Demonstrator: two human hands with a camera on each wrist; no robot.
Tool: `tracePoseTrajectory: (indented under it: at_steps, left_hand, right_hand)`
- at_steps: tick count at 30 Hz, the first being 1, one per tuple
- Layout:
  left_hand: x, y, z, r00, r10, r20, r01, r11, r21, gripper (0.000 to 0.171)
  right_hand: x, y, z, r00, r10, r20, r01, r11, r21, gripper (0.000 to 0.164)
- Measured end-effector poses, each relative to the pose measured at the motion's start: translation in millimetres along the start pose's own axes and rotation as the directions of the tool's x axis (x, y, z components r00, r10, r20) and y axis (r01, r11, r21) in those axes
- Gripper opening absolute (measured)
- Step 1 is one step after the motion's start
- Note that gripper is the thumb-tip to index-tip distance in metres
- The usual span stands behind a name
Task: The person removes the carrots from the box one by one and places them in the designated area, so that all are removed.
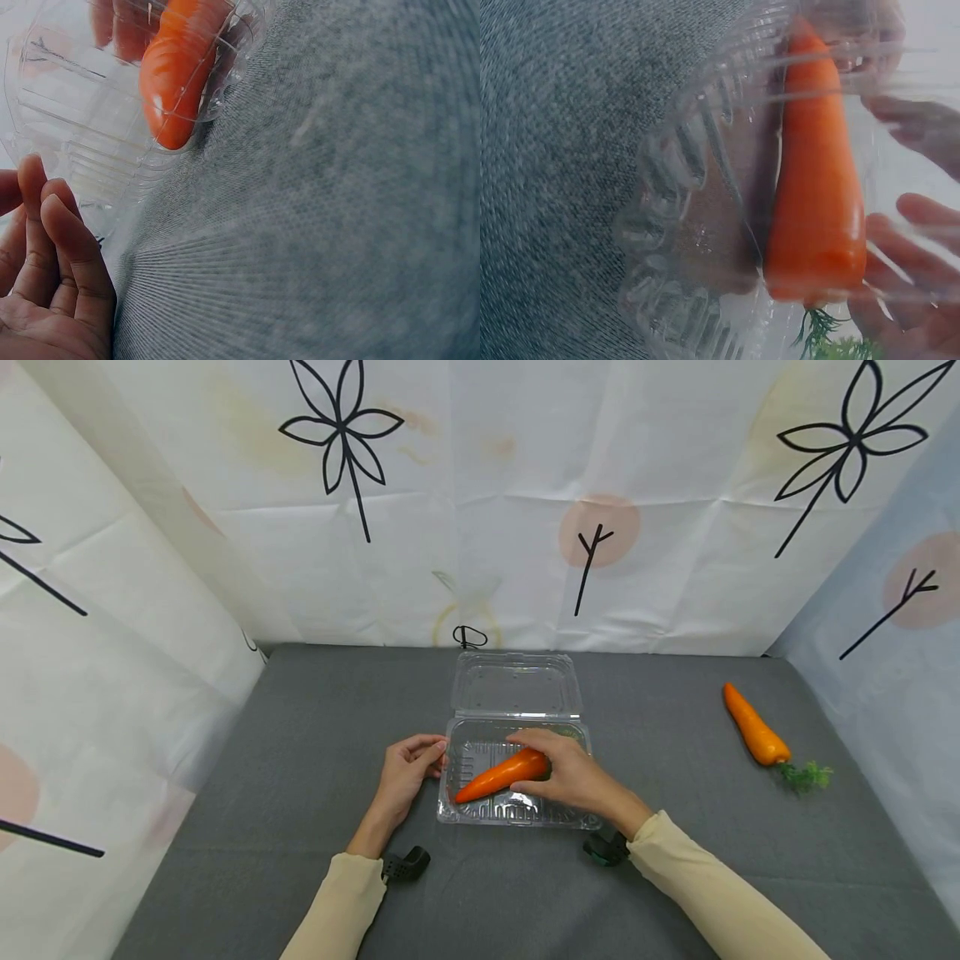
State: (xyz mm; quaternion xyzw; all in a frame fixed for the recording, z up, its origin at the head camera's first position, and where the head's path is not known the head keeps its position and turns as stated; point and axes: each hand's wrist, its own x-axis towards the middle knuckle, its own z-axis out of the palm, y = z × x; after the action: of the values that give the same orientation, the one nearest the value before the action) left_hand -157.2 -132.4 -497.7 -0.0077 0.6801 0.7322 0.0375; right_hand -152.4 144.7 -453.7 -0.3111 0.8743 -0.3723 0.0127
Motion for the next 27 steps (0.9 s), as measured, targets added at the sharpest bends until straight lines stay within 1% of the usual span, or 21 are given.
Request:
tracePoseTrajectory:
  at_steps: [7, 11, 14, 19, 27]
  left_hand:
    - [-0.3, 0.3, 0.1, 1.0, 0.004, 0.006, -0.004, 1.0, -0.015, 0.02]
    - [-0.2, 0.4, 0.1, 1.0, 0.004, 0.008, -0.004, 1.0, -0.019, 0.02]
    - [-0.1, 0.1, 0.4, 1.0, 0.007, 0.004, -0.007, 1.0, -0.018, 0.019]
    - [0.4, -1.7, 0.6, 1.0, 0.008, -0.003, -0.008, 1.0, -0.016, 0.02]
    - [-0.6, -1.8, 1.3, 1.0, 0.017, -0.003, -0.017, 1.0, -0.02, 0.019]
  right_hand:
    - [0.1, -2.8, 1.6, 0.996, 0.012, 0.088, -0.006, 0.998, -0.07, 0.066]
    - [-0.3, -4.4, 1.5, 0.993, 0.037, 0.11, -0.028, 0.996, -0.084, 0.065]
    - [-0.5, -4.0, 1.8, 0.992, 0.041, 0.118, -0.029, 0.995, -0.099, 0.064]
    - [0.0, -1.6, 2.9, 0.989, 0.019, 0.144, -0.005, 0.995, -0.096, 0.058]
    - [1.2, 1.7, 4.2, 0.986, -0.045, 0.16, 0.064, 0.991, -0.119, 0.043]
